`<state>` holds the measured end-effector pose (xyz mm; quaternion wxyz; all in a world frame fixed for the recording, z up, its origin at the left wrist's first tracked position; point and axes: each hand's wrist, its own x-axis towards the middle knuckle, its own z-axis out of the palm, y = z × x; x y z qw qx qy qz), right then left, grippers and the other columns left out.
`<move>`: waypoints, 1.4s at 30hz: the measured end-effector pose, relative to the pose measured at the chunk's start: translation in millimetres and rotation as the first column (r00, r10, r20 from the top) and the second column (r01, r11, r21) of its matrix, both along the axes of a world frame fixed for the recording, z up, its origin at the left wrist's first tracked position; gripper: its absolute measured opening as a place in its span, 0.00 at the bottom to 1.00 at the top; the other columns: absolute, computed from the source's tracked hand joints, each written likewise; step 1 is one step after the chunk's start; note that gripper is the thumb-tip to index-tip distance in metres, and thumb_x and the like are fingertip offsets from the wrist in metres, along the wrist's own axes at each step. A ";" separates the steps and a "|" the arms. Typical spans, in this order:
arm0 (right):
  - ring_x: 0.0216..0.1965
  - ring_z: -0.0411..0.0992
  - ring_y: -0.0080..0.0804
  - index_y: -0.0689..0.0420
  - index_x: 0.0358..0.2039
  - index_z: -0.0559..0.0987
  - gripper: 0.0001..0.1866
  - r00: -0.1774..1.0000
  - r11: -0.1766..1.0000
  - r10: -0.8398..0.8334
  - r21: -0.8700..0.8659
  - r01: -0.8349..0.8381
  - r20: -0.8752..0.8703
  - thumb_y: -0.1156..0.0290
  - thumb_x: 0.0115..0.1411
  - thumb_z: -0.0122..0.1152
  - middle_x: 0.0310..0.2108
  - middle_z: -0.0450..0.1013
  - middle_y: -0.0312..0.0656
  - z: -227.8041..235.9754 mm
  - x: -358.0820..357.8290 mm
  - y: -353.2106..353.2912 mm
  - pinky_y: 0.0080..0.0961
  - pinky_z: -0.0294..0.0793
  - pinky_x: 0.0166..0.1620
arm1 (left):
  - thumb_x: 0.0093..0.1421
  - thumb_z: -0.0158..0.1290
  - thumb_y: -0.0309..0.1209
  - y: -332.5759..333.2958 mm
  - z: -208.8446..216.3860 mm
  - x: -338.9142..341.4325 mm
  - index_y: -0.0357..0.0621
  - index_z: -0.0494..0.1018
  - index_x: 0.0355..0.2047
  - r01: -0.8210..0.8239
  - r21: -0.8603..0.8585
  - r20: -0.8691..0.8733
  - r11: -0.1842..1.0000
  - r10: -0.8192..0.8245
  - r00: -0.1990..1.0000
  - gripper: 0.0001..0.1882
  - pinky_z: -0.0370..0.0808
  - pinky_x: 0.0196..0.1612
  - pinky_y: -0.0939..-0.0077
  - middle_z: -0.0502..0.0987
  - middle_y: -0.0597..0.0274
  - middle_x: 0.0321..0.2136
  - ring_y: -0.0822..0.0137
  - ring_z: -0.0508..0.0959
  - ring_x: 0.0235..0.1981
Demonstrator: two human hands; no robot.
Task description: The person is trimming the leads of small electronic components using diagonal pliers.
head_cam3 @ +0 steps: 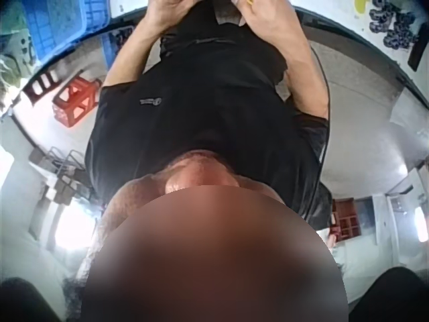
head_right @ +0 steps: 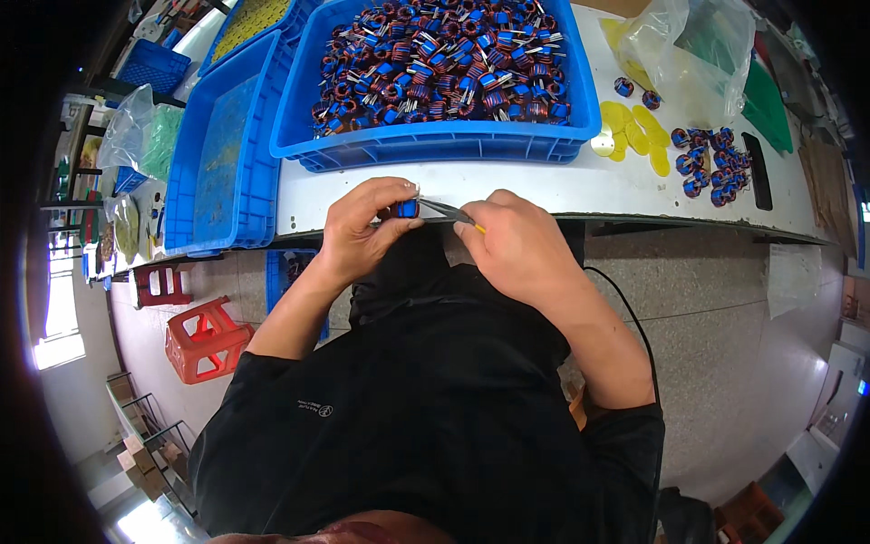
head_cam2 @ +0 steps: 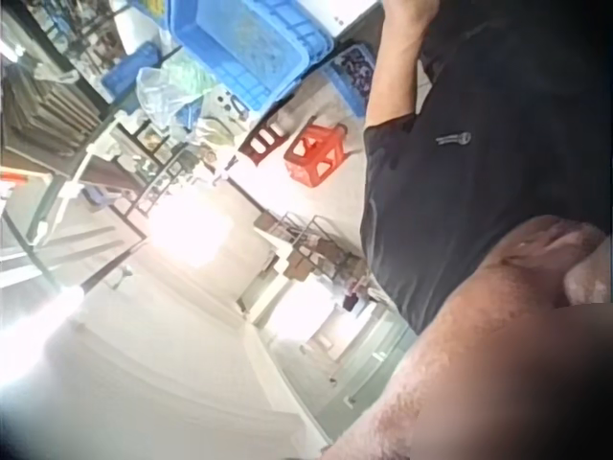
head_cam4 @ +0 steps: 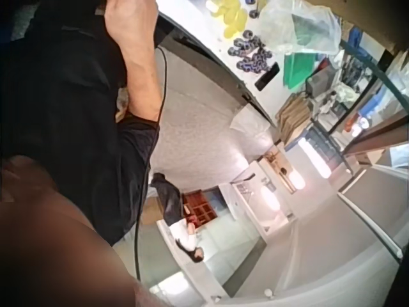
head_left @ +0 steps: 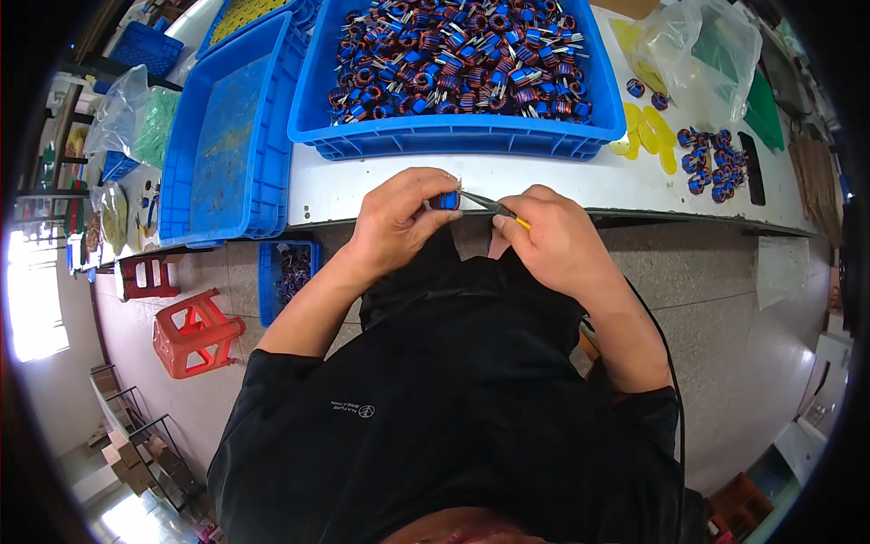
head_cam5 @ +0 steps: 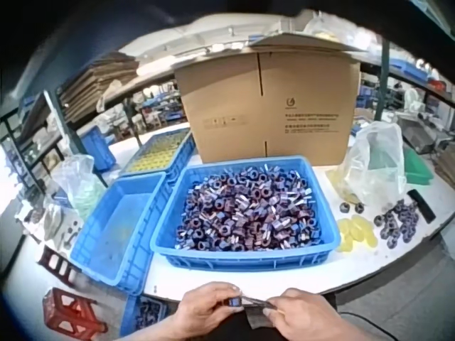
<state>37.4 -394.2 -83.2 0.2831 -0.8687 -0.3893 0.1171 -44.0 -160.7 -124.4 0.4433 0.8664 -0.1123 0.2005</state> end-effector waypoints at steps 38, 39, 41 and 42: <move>0.34 0.75 0.47 0.63 0.39 0.83 0.10 0.998 0.996 -0.050 0.076 0.047 0.037 0.71 0.59 0.64 0.35 0.77 0.46 -8.1 -14.8 7.2 0.37 0.74 0.38 | 0.50 0.67 0.16 0.6 1.5 -9.7 0.41 0.81 0.41 -0.034 0.100 0.054 0.994 0.029 0.998 0.18 0.70 0.28 0.80 0.78 0.62 0.40 0.71 0.74 0.27; 0.34 0.75 0.45 0.63 0.39 0.83 0.09 0.999 0.994 -0.039 0.098 0.039 0.000 0.72 0.60 0.64 0.34 0.77 0.46 -7.2 -14.9 5.7 0.35 0.74 0.39 | 0.50 0.67 0.16 0.3 4.0 -10.9 0.41 0.81 0.41 -0.028 0.059 0.039 0.998 0.026 0.999 0.17 0.70 0.28 0.79 0.78 0.62 0.40 0.72 0.74 0.27; 0.34 0.74 0.41 0.63 0.38 0.83 0.08 0.997 0.989 -0.013 0.144 0.024 -0.073 0.74 0.60 0.63 0.34 0.77 0.44 -5.9 -15.0 2.4 0.31 0.73 0.39 | 0.51 0.67 0.16 -0.3 8.5 -13.3 0.40 0.81 0.40 -0.019 -0.021 0.009 1.000 0.019 1.000 0.16 0.71 0.29 0.79 0.79 0.61 0.41 0.72 0.74 0.28; 0.34 0.74 0.39 0.63 0.38 0.83 0.07 0.994 0.986 0.002 0.167 0.017 -0.109 0.75 0.60 0.63 0.34 0.77 0.44 -5.6 -14.3 1.7 0.29 0.73 0.40 | 0.51 0.66 0.16 -0.4 9.6 -14.2 0.40 0.81 0.40 -0.015 -0.061 -0.006 0.998 0.015 1.000 0.15 0.71 0.29 0.79 0.79 0.61 0.41 0.73 0.74 0.28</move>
